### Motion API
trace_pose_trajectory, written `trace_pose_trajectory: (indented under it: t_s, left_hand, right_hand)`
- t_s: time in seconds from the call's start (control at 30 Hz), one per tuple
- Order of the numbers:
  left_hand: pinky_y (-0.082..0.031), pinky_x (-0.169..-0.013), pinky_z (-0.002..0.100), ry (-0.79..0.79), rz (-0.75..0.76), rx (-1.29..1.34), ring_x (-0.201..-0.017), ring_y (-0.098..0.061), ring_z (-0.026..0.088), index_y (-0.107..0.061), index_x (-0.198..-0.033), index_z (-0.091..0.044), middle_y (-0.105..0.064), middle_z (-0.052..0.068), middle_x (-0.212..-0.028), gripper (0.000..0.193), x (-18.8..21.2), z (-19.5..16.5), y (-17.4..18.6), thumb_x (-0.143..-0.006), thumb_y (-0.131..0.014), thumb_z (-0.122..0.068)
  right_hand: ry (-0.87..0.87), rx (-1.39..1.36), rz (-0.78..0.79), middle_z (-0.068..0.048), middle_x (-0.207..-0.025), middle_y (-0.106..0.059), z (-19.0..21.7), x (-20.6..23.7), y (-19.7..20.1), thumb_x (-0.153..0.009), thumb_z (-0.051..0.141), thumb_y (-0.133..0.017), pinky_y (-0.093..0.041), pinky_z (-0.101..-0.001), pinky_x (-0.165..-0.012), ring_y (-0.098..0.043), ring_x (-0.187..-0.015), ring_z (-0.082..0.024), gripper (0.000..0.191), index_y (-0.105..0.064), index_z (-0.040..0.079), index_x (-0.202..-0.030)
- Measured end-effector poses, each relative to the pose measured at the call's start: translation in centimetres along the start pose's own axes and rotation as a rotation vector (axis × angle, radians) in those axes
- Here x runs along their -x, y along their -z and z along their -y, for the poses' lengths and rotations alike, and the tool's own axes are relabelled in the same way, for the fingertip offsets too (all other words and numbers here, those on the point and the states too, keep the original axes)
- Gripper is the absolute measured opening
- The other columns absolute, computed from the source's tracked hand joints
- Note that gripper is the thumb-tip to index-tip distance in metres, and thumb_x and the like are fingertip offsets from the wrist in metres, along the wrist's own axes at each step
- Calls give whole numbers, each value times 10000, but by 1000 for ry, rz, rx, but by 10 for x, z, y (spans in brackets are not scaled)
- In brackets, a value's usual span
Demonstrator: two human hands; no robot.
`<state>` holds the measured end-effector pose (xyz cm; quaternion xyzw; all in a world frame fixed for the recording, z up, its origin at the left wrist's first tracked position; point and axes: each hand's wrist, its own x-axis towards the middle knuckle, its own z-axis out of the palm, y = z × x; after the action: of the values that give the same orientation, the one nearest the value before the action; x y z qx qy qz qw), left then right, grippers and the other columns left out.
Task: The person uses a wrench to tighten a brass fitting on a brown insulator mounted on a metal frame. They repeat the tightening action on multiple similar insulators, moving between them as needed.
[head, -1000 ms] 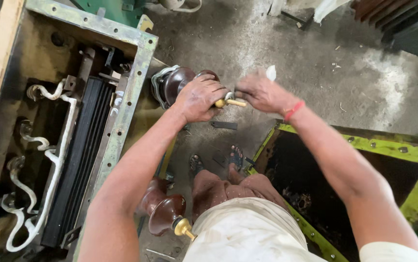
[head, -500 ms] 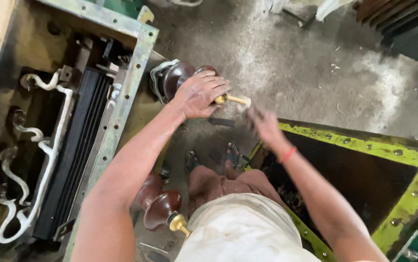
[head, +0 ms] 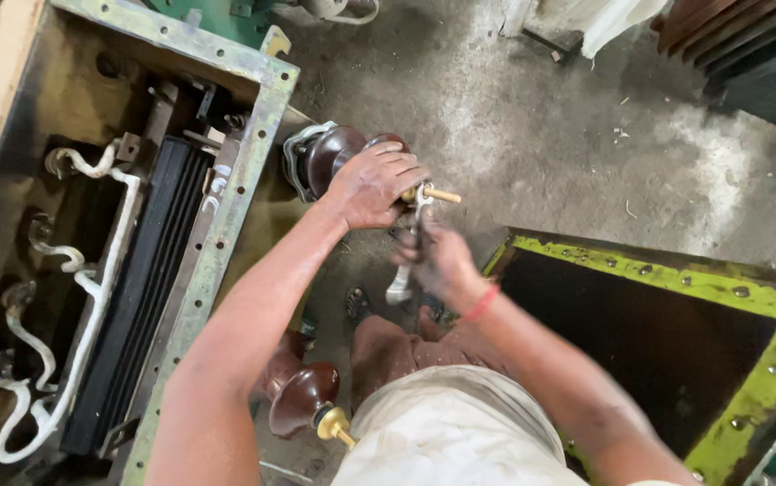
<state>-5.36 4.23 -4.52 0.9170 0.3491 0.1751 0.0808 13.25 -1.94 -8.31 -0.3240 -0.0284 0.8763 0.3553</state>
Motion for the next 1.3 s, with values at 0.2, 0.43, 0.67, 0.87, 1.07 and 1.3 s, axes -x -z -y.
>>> trace_pose_trajectory:
  t_s: [0.2,0.43,0.67,0.87,1.07,1.3]
  left_hand:
    - [-419,-1126,438,-35,-75,-31,-1192,-637,303,-669,-1249,-76,-697,131,-1217,577,1,2,-7,-727,-813,-276]
    - [-424,-1123,449,24,7,76,-1172,-637,302,-676,-1201,-67,-703,124,-1182,519,0,-7,7,-737,-802,-264]
    - [-425,-1103,468,20,47,57,-1128,-649,326,-670,-1136,-50,-702,144,-1127,483,-2,-4,7,-740,-820,-281]
    - [-453,-1109,451,-16,-106,22,-1141,-665,305,-683,-1196,-62,-710,130,-1147,520,1,5,-4,-733,-787,-275]
    - [-424,-1129,455,-76,-158,-85,-1209,-650,300,-681,-1225,-65,-705,136,-1271,542,-3,4,-14,-750,-783,-305]
    - [-402,-1143,454,51,55,61,-1168,-650,299,-693,-1187,-83,-711,131,-1169,529,-8,-6,6,-698,-773,-267]
  right_hand:
    - [-197,529,-87,-29,-736,-584,-2,21,53,-1068,337,-553,-428,-338,-539,-493,-559,-137,283,-650,80,-996]
    - [914,2074,322,-98,-879,-632,119,0,16,-1026,253,-572,-443,-413,-779,-625,-867,-282,174,-648,98,-1044]
    - [878,2598,604,-61,-845,-639,158,-24,-24,-965,342,-640,-441,-422,-868,-626,-929,-244,209,-657,138,-923]
    - [297,162,-225,37,-951,-710,20,7,-31,-981,220,-510,-565,-268,-728,-693,-825,-77,242,-611,112,-1172]
    - [127,218,-150,-22,-668,-557,-39,10,37,-1074,392,-560,-386,-311,-492,-488,-539,-146,308,-624,91,-1077]
    - [970,2046,93,-139,-766,-594,108,15,12,-1045,273,-584,-448,-455,-642,-593,-710,-360,198,-628,82,-1015]
